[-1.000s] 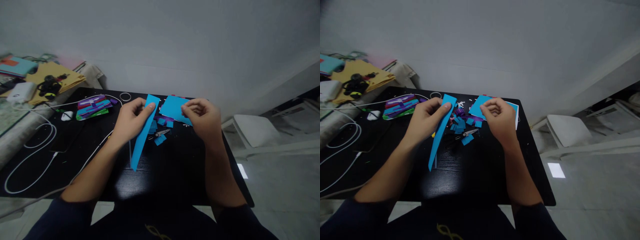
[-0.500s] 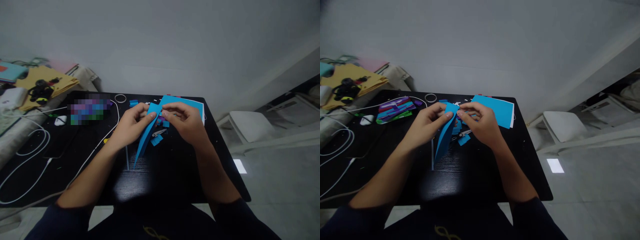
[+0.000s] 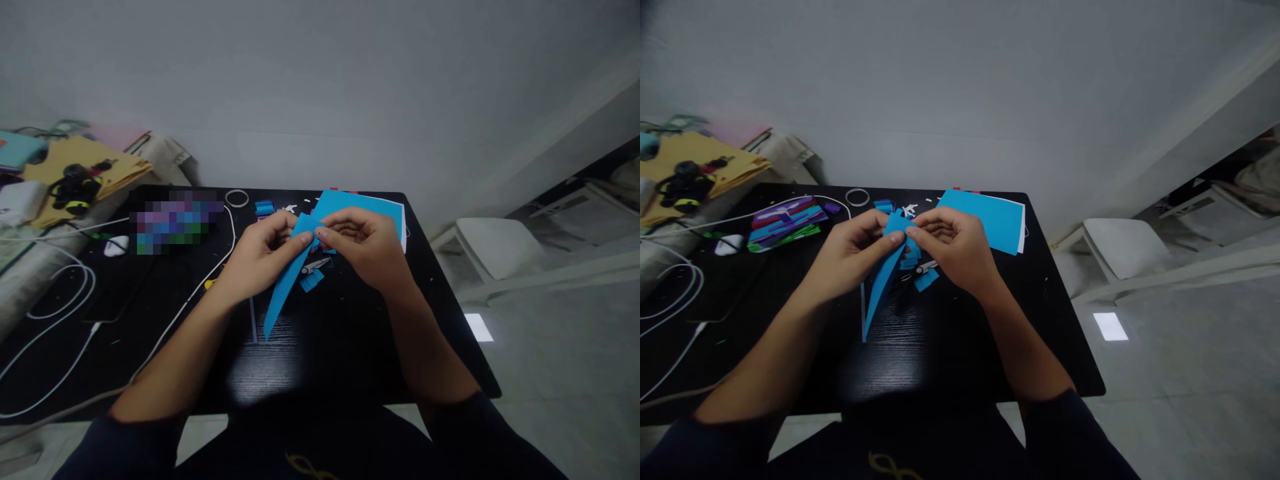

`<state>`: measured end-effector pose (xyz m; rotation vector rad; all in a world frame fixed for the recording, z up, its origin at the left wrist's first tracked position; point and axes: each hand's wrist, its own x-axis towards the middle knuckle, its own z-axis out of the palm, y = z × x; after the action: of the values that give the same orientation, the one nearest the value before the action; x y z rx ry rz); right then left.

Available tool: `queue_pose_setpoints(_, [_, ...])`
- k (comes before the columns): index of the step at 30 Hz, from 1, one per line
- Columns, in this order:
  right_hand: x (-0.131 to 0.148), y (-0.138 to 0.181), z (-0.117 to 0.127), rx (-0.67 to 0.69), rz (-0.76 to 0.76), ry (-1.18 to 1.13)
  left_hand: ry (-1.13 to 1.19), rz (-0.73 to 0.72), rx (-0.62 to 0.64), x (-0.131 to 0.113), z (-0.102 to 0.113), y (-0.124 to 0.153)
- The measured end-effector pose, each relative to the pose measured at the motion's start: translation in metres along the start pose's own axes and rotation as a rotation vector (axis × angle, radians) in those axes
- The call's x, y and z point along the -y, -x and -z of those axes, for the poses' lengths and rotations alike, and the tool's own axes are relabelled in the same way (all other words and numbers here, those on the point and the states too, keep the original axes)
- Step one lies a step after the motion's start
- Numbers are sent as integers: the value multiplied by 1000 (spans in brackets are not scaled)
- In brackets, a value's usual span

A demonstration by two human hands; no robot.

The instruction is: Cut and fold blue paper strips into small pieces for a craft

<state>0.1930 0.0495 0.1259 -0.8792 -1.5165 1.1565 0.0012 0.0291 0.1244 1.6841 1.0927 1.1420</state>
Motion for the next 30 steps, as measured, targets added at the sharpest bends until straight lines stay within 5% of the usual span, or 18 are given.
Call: queue_pose_setpoints(30, [9,5,-3,63,14,68,32,-30,-161,-6,0,0])
